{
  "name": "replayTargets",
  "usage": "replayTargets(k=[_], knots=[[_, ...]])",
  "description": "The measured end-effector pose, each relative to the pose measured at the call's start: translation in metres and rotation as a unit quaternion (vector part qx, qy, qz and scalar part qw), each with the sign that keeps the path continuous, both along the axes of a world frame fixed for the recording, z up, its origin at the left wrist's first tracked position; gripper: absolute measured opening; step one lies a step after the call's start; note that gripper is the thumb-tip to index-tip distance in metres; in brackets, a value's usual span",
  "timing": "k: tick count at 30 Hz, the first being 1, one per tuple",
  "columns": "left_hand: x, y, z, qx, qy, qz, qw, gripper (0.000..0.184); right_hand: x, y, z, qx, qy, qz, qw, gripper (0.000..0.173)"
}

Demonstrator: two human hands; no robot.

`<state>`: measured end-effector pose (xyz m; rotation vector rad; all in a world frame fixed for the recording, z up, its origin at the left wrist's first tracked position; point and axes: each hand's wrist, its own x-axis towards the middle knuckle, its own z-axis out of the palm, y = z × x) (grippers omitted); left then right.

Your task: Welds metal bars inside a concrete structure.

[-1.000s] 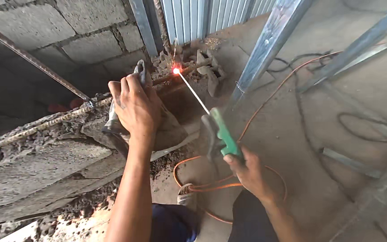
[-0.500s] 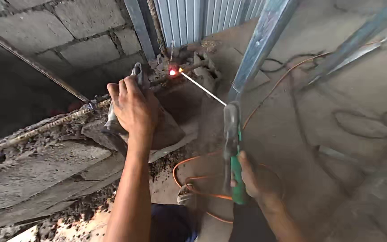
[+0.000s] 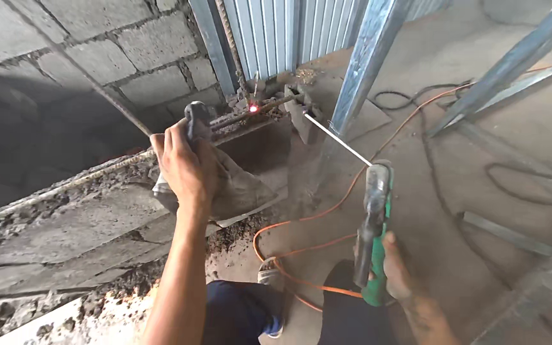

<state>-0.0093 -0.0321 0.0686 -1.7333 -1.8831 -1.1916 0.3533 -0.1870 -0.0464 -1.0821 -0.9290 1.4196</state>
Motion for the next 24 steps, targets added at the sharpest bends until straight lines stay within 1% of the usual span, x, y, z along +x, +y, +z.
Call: replayTargets(k=[2, 5, 8, 11, 13, 15, 17, 19, 24], knots=[[-0.017, -0.038, 0.004, 0.018, -0.01, 0.001, 1.0, 0.036, 0.005, -0.005, -0.002, 0.009, -0.003, 0.011, 1.0, 0.076], [-0.055, -0.12, 0.0, 0.025, -0.024, 0.034, 0.999, 0.036, -0.003, -0.004, -0.008, 0.033, 0.027, 0.058, 0.997, 0.076], [-0.099, -0.218, -0.009, 0.02, -0.052, 0.146, 0.988, 0.037, -0.036, -0.004, -0.007, 0.035, 0.063, 0.124, 0.99, 0.076], [-0.131, -0.325, -0.011, -0.004, -0.068, 0.275, 0.959, 0.037, -0.078, -0.012, -0.005, 0.04, 0.104, 0.195, 0.974, 0.074], [-0.154, -0.385, -0.014, -0.027, -0.057, 0.327, 0.943, 0.04, -0.112, -0.023, 0.003, 0.039, 0.12, 0.217, 0.968, 0.07], [-0.179, -0.429, -0.024, -0.047, -0.058, 0.364, 0.928, 0.04, -0.143, -0.036, 0.014, 0.055, 0.125, 0.245, 0.96, 0.06], [-0.207, -0.464, -0.044, -0.066, -0.072, 0.399, 0.912, 0.039, -0.169, -0.047, 0.018, 0.063, 0.134, 0.283, 0.947, 0.052], [-0.233, -0.492, -0.071, -0.086, -0.092, 0.429, 0.895, 0.038, -0.194, -0.055, 0.017, 0.065, 0.134, 0.327, 0.933, 0.048], [-0.301, -0.543, -0.154, -0.128, -0.178, 0.464, 0.858, 0.042, -0.261, -0.067, 0.005, 0.071, 0.082, 0.385, 0.916, 0.045]])
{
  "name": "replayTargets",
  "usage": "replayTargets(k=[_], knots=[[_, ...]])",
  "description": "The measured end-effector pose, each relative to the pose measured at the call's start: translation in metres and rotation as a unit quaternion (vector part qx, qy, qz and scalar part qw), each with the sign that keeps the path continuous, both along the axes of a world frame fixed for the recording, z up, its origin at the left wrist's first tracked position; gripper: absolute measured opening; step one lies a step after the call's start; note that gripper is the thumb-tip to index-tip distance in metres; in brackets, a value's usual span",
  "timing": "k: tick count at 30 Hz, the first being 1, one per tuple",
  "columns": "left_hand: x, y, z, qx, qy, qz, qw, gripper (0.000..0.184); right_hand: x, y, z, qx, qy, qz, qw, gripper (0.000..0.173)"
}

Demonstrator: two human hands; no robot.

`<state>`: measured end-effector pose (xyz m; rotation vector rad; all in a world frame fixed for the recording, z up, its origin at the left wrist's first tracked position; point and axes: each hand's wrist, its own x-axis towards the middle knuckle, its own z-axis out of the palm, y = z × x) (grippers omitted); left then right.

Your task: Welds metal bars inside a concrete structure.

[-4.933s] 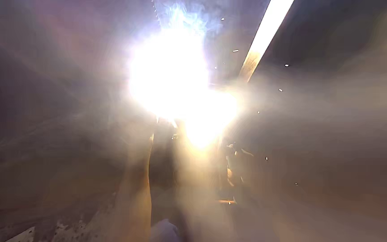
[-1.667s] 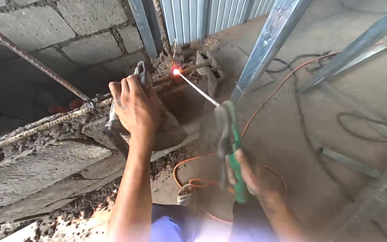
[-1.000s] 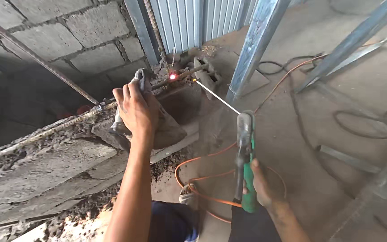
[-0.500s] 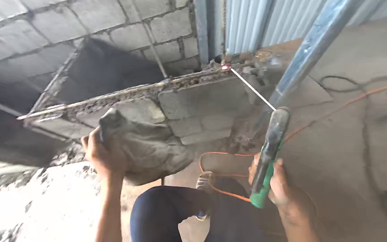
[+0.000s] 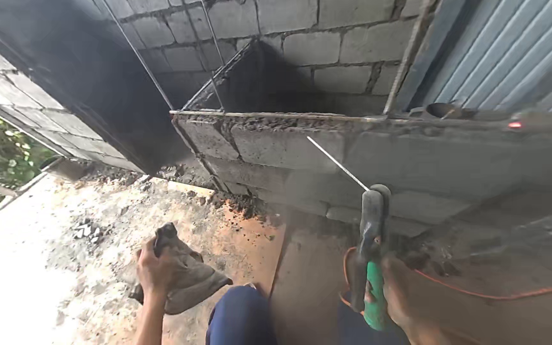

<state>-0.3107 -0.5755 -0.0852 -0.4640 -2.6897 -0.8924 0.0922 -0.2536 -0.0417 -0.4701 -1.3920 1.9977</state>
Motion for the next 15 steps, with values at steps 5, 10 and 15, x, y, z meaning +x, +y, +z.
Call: replayTargets(k=[5, 10, 15], knots=[[-0.07, -0.018, -0.072, 0.027, -0.101, 0.003, 0.995, 0.043, -0.101, -0.004, -0.014, 0.032, -0.085, -0.005, 0.996, 0.047], [-0.095, -0.045, -0.102, 0.007, -0.203, -0.018, 0.979, 0.041, -0.205, -0.019, 0.028, 0.043, -0.198, 0.019, 0.979, 0.059], [-0.078, -0.1, -0.076, -0.031, -0.33, -0.005, 0.943, 0.042, -0.274, -0.036, 0.107, 0.064, -0.335, 0.071, 0.937, 0.066]])
